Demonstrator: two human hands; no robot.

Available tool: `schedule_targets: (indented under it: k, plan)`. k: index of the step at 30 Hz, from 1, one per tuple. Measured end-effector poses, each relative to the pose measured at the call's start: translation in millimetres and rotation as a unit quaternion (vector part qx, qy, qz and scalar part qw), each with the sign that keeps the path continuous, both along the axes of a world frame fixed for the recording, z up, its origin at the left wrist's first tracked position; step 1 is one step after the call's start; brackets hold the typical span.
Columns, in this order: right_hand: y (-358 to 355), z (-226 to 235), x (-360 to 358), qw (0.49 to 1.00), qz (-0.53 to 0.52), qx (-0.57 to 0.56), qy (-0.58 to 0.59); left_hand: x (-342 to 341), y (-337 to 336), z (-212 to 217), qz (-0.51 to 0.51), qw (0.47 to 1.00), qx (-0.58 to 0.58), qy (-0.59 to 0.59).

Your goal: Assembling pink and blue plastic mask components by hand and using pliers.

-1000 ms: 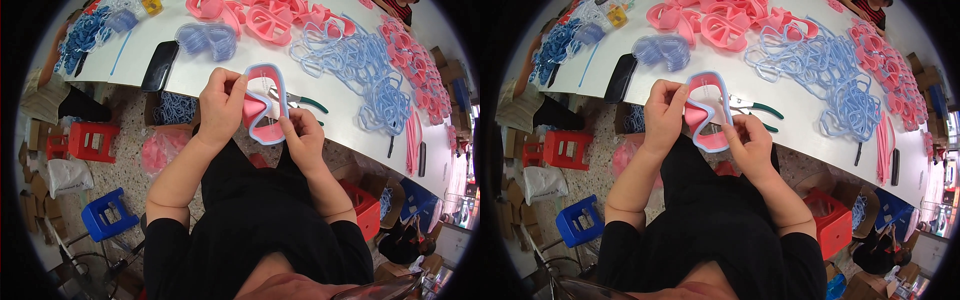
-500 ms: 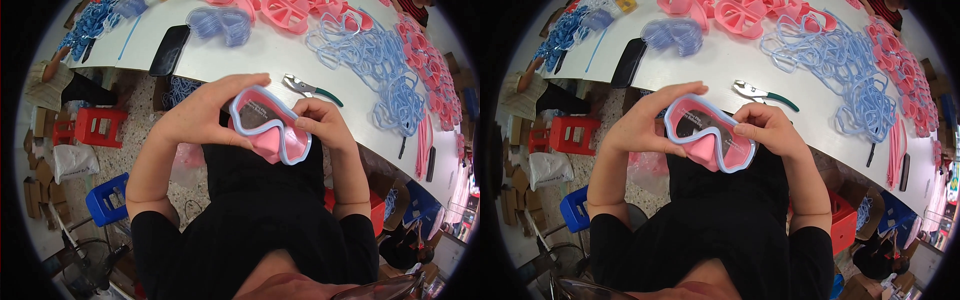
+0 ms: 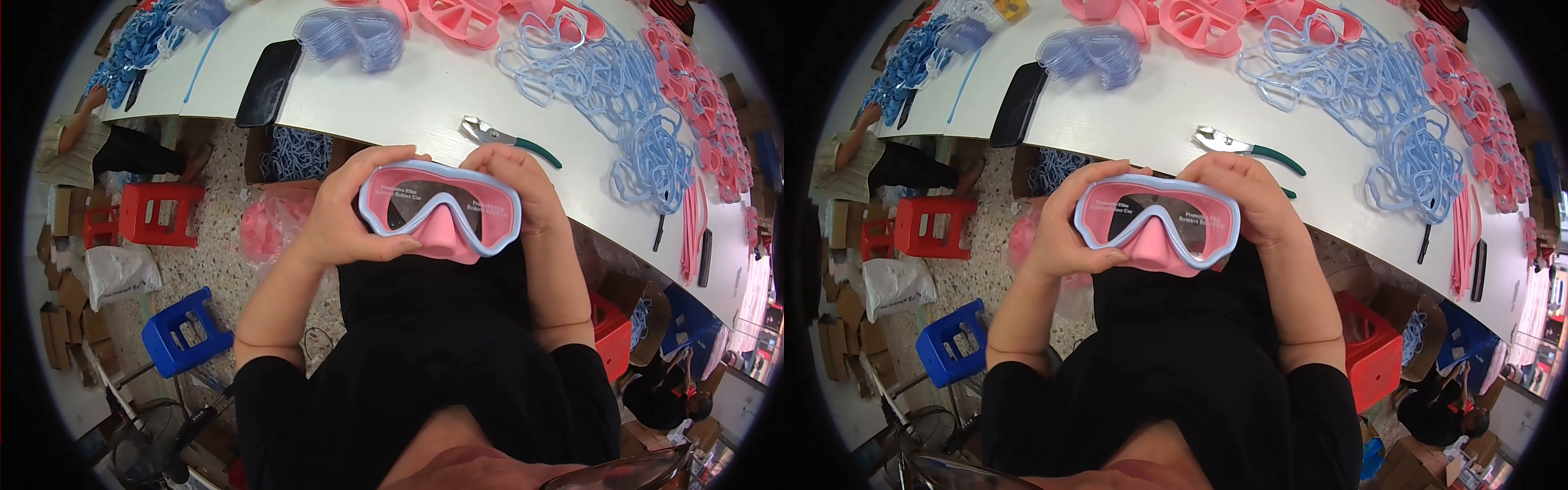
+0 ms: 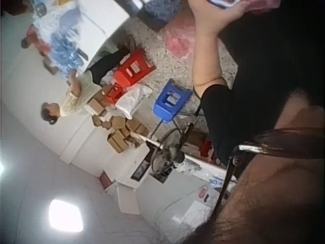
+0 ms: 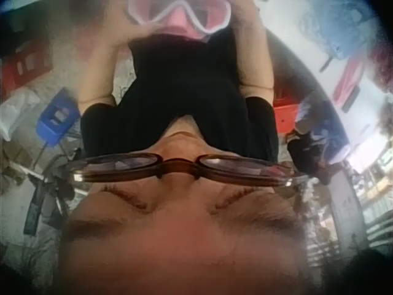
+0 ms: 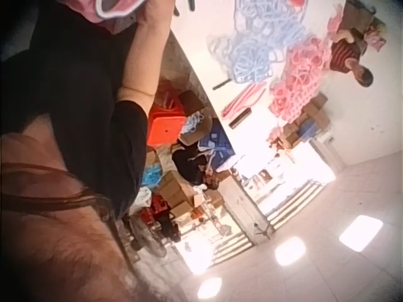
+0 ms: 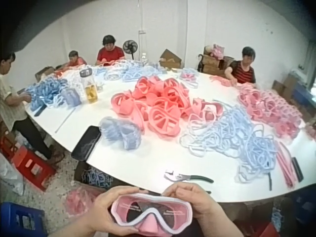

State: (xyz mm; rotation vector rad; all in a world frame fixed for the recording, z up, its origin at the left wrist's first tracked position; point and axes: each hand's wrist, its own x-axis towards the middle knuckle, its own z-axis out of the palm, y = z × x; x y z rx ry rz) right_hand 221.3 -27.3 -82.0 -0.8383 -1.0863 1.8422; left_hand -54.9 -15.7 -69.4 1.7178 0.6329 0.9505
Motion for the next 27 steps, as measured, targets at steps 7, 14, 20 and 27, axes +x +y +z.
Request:
schedule_targets:
  k: [7, 14, 20, 27]
  plan:
    - [-33, -31, -45, 0.899, -0.277, -0.097, 0.324, 23, -25, -17, 0.204, 0.927, -0.184, -0.256]
    - [-45, -7, -88, 0.952, -0.147, -0.016, 0.269, 41, -35, -29, 0.255, 0.952, -0.087, -0.143]
    - [-44, -9, -87, 0.948, -0.18, -0.069, 0.252, 43, -40, -34, 0.252, 0.957, -0.065, -0.131]
    - [-44, -24, -97, 0.947, -0.257, -0.08, 0.175, 42, -38, -20, 0.317, 0.913, 0.251, 0.046]
